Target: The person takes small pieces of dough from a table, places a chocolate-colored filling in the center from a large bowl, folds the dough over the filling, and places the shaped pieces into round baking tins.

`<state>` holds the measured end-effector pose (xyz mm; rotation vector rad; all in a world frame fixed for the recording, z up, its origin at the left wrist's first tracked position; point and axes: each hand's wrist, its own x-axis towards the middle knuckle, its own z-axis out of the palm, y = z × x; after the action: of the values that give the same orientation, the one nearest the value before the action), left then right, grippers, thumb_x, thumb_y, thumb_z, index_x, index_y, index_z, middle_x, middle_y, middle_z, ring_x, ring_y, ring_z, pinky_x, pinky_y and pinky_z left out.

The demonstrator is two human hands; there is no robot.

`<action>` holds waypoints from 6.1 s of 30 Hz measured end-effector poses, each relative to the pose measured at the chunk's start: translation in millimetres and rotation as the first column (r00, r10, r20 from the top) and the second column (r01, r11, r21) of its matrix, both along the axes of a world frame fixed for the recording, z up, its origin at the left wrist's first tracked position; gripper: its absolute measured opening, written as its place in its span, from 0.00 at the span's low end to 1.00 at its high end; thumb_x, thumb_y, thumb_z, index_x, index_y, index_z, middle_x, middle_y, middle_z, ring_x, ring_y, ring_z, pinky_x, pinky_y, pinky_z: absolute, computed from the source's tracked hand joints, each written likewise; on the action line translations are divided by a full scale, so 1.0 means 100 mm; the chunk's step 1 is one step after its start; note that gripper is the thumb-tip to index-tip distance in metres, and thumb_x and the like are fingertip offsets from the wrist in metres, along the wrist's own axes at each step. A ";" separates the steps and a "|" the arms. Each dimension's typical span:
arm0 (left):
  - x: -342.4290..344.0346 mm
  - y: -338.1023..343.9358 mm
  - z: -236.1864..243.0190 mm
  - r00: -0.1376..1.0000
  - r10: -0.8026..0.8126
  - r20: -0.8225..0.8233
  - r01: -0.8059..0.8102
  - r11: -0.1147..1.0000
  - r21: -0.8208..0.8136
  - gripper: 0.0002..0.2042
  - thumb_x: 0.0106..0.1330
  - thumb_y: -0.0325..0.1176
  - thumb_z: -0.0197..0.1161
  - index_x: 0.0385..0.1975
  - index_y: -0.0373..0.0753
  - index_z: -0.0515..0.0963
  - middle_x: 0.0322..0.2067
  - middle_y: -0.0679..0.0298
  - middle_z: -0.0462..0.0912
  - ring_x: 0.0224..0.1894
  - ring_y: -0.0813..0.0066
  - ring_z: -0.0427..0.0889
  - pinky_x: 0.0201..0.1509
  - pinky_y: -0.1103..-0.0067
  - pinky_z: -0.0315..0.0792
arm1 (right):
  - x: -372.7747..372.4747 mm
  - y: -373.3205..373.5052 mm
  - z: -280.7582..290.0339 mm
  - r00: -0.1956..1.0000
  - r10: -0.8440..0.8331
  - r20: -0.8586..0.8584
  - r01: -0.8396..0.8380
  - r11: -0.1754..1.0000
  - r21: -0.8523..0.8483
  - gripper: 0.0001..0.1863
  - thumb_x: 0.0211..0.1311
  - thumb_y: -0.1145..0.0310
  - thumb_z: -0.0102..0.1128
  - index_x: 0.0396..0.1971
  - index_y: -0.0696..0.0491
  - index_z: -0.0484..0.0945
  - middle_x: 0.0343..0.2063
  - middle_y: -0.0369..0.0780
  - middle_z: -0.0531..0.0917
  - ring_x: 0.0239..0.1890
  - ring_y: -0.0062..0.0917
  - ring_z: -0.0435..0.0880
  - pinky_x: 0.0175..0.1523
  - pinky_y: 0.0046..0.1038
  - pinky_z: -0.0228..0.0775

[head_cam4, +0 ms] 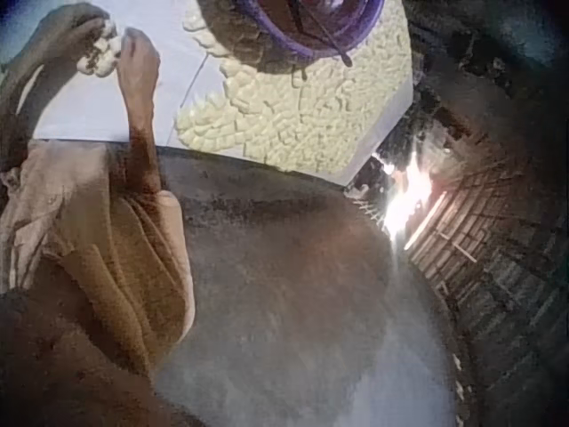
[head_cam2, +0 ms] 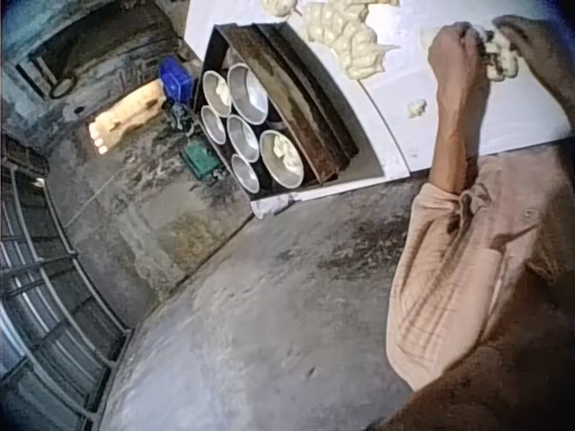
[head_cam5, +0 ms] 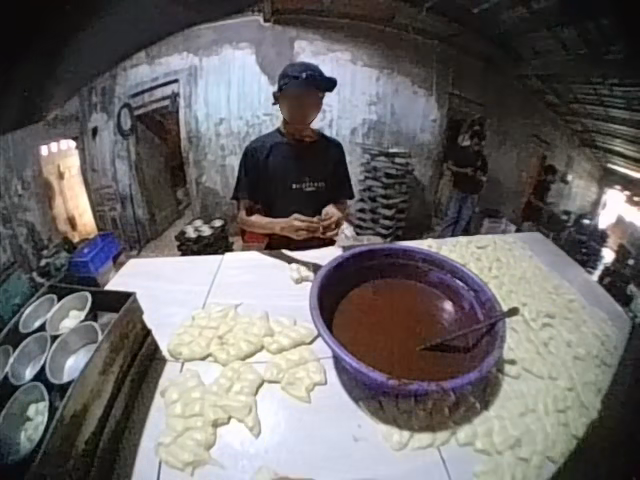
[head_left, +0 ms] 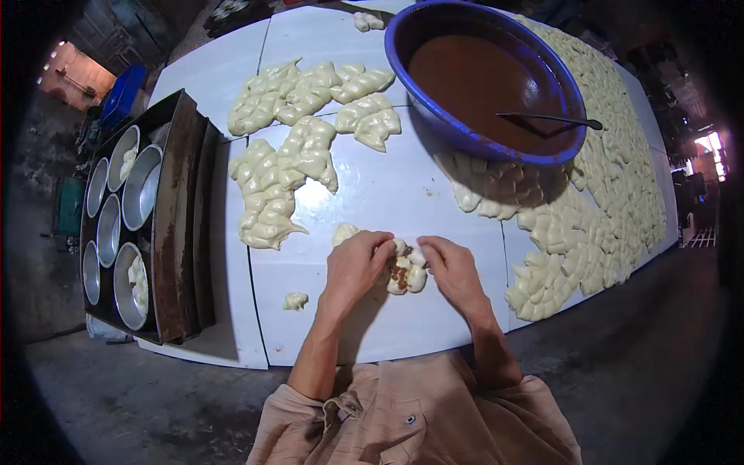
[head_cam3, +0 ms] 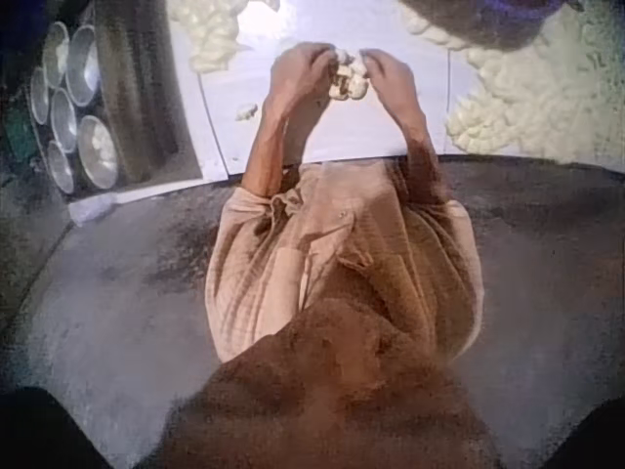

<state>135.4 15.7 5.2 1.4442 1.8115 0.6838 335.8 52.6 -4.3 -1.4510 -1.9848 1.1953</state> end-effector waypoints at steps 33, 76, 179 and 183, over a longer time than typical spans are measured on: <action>0.60 1.51 -0.20 0.947 -0.126 -0.295 0.206 0.944 0.258 0.18 0.60 0.41 0.66 0.45 0.35 0.78 0.48 0.50 0.79 0.40 0.47 0.83 0.43 0.61 0.77 | 0.62 0.69 0.28 0.939 -0.329 0.099 0.279 0.899 0.338 0.15 0.64 0.61 0.63 0.43 0.56 0.81 0.39 0.45 0.83 0.36 0.38 0.85 0.42 0.36 0.76; 0.59 0.98 0.47 0.907 -0.151 0.393 0.214 0.969 -0.123 0.23 0.55 0.43 0.76 0.45 0.33 0.83 0.37 0.59 0.86 0.39 0.74 0.83 0.43 0.76 0.76 | 0.40 0.50 0.24 0.597 -0.394 -0.699 0.047 0.887 -0.460 0.19 0.74 0.67 0.51 0.61 0.56 0.71 0.45 0.34 0.82 0.44 0.15 0.81 0.43 0.18 0.76; 0.14 0.25 0.22 0.736 0.060 0.674 0.009 0.995 -0.099 0.16 0.71 0.39 0.61 0.48 0.30 0.80 0.33 0.66 0.83 0.34 0.83 0.80 0.38 0.85 0.75 | -0.34 0.29 0.06 0.969 -0.139 -0.202 0.194 0.939 0.283 0.10 0.58 0.67 0.69 0.33 0.57 0.79 0.25 0.39 0.82 0.25 0.32 0.78 0.31 0.32 0.68; 0.14 0.21 0.16 0.567 0.164 0.807 -0.065 0.986 -0.155 0.20 0.73 0.44 0.59 0.45 0.28 0.81 0.35 0.64 0.84 0.35 0.80 0.81 0.40 0.80 0.77 | -0.20 0.09 0.32 0.965 -0.044 -0.259 0.153 0.894 0.420 0.15 0.62 0.70 0.64 0.48 0.56 0.81 0.44 0.45 0.84 0.40 0.35 0.85 0.44 0.31 0.77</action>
<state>148.9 36.3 20.8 0.6987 1.1504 1.0831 316.2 62.0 27.6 -1.1036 -1.8324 0.7697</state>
